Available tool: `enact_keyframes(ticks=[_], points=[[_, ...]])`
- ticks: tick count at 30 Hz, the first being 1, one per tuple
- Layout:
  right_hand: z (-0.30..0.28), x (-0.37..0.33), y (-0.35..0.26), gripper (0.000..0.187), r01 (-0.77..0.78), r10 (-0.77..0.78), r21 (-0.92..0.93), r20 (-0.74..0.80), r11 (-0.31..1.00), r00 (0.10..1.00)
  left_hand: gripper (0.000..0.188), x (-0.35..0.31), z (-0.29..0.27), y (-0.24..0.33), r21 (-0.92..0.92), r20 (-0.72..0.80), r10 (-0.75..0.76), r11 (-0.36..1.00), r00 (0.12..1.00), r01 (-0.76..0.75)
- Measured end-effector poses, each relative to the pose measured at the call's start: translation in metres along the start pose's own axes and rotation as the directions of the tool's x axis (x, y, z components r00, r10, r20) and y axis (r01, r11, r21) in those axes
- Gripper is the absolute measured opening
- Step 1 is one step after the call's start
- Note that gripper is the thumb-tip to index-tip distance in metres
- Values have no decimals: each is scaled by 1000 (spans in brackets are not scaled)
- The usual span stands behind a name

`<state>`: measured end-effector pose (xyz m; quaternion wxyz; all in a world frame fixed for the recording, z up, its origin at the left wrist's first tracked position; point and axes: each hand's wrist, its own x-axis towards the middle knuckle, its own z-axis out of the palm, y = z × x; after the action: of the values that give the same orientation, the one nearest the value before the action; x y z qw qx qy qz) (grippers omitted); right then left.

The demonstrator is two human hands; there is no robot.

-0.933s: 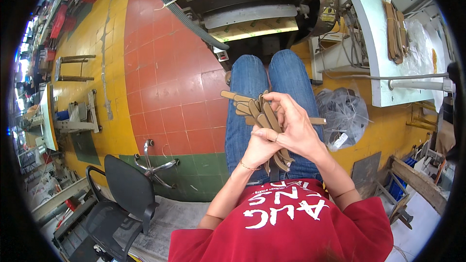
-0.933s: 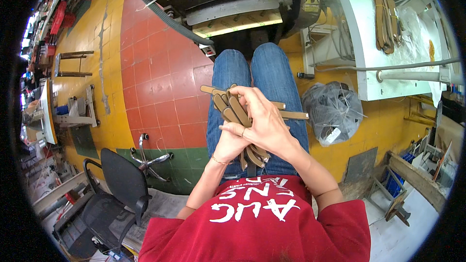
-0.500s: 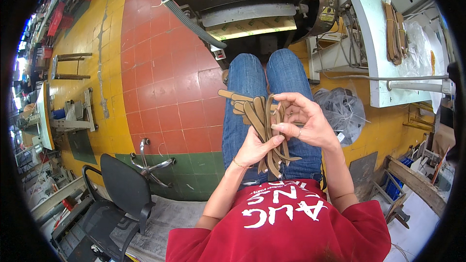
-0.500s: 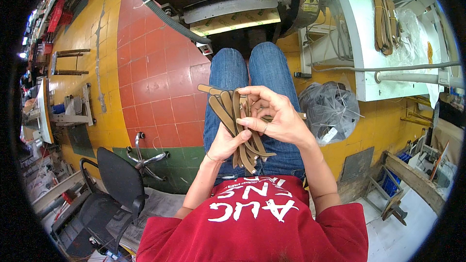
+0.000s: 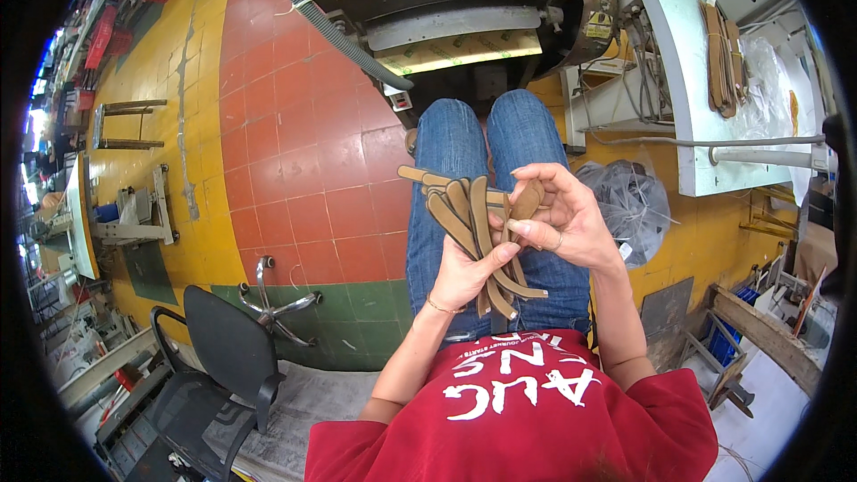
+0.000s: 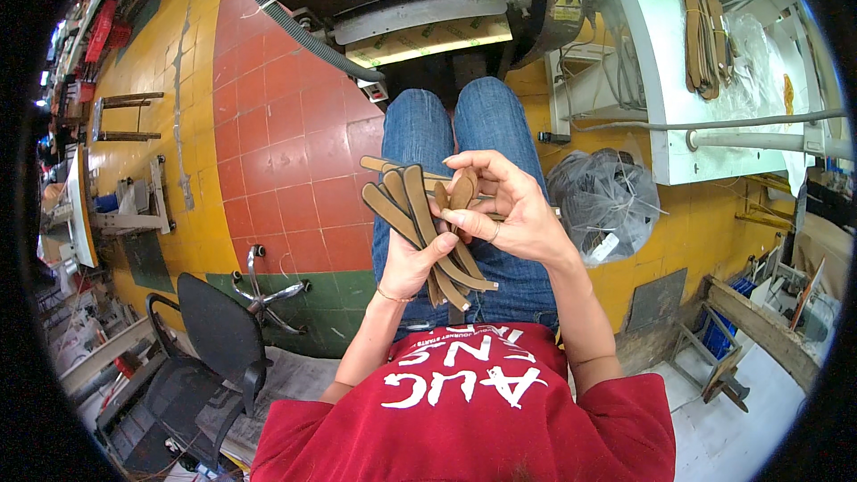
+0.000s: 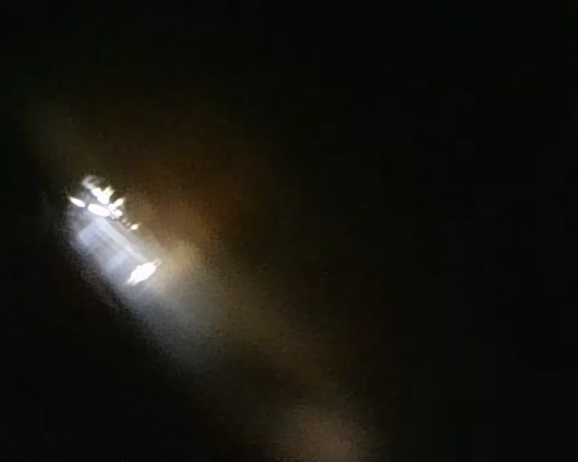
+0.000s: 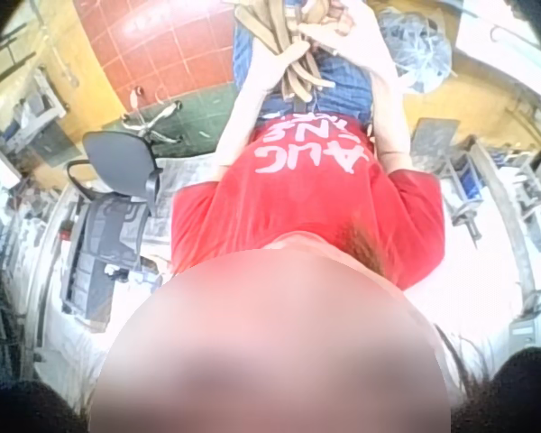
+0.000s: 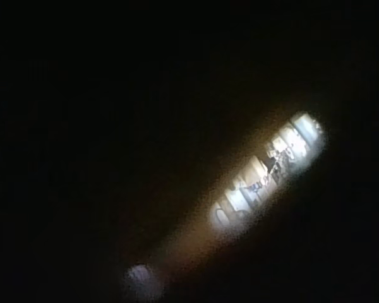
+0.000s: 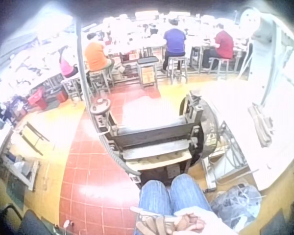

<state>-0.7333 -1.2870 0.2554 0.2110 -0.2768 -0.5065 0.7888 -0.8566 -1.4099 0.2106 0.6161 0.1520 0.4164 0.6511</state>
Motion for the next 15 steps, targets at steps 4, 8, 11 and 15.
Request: enact_keyframes(ticks=[4, 8, 11, 15], points=[[-4, 0, 1, 51, 30, -29, -24, 9, 999, 1000, 29, -1, 6, 4, 73, -85, 60, 996, 995, -54], [-6, 0, 1, 50, 41, -41, -46, -12, 998, 999, 28, -1, 11, 8, 115, -104, 73, 992, 992, -61], [-7, 0, 2, 48, -15, 17, 41, -44, 999, 999, 29, 0, 12, 10, 96, -158, 8, 995, 987, 8], [-8, 1, 6, 41, 52, -52, 77, -3, 996, 999, 31, 1, 9, 10, 138, -158, 40, 990, 987, -18]])
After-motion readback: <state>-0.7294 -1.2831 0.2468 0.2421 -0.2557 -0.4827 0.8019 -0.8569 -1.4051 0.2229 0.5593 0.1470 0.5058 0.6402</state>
